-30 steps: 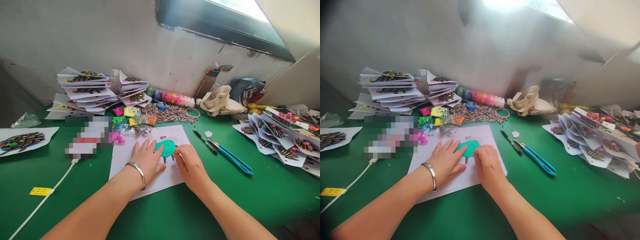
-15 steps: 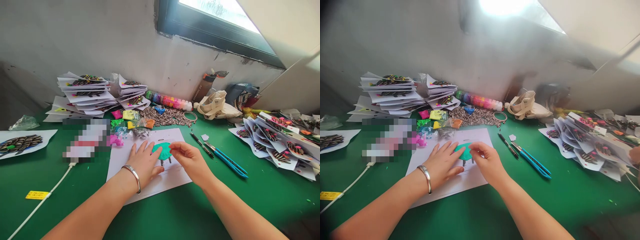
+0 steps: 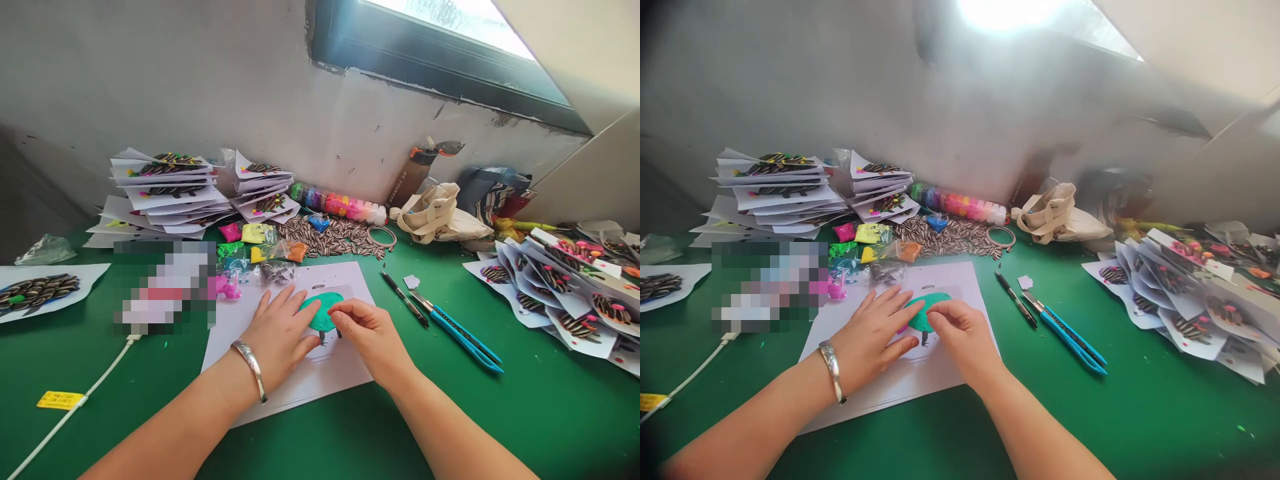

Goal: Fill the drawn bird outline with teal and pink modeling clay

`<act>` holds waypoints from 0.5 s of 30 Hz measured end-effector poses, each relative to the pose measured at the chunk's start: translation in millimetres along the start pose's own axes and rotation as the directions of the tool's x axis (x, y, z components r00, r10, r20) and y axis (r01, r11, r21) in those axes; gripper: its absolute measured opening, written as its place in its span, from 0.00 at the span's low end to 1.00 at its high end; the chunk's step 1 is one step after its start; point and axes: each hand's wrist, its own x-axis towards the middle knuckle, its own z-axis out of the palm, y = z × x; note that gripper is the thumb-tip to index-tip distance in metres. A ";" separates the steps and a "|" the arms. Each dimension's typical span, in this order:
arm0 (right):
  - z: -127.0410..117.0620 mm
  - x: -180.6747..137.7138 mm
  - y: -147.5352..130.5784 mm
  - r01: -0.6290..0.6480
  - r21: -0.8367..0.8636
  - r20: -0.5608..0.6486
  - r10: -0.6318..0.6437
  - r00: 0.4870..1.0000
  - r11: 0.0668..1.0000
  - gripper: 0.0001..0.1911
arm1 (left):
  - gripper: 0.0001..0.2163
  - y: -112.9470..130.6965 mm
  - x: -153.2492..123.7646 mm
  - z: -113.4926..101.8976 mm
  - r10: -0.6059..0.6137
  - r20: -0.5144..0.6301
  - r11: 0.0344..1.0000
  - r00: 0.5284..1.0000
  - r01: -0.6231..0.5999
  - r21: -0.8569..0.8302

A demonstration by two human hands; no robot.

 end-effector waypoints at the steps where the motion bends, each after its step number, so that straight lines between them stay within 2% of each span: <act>1: -0.4 0.3 0.4 -0.036 0.040 -0.001 0.037 0.999 0.999 0.07 | 0.20 0.2 0.6 -1.5 0.005 -0.012 1.000 1.000 -0.005 -0.003; 6: -2.0 2.2 4.2 -0.184 0.284 0.046 0.178 0.983 0.941 0.08 | 0.16 -0.3 2.6 -7.1 0.041 -0.092 0.999 0.995 -0.043 -0.016; 10: -3.2 1.1 3.9 -0.258 0.409 0.130 0.224 0.966 0.875 0.11 | 0.14 -1.1 0.9 -9.3 0.069 -0.276 0.991 0.959 -0.098 -0.091; 13: -3.5 -1.1 1.7 -0.234 0.373 0.143 0.194 0.971 0.898 0.11 | 0.13 2.5 -1.8 -12.6 0.055 -0.414 0.952 0.908 -0.174 -0.254; 15: -2.8 -2.9 0.1 -0.159 0.273 0.116 0.132 0.984 0.949 0.09 | 0.12 7.1 -3.2 -16.1 -0.023 -0.406 0.903 0.914 -0.155 -0.401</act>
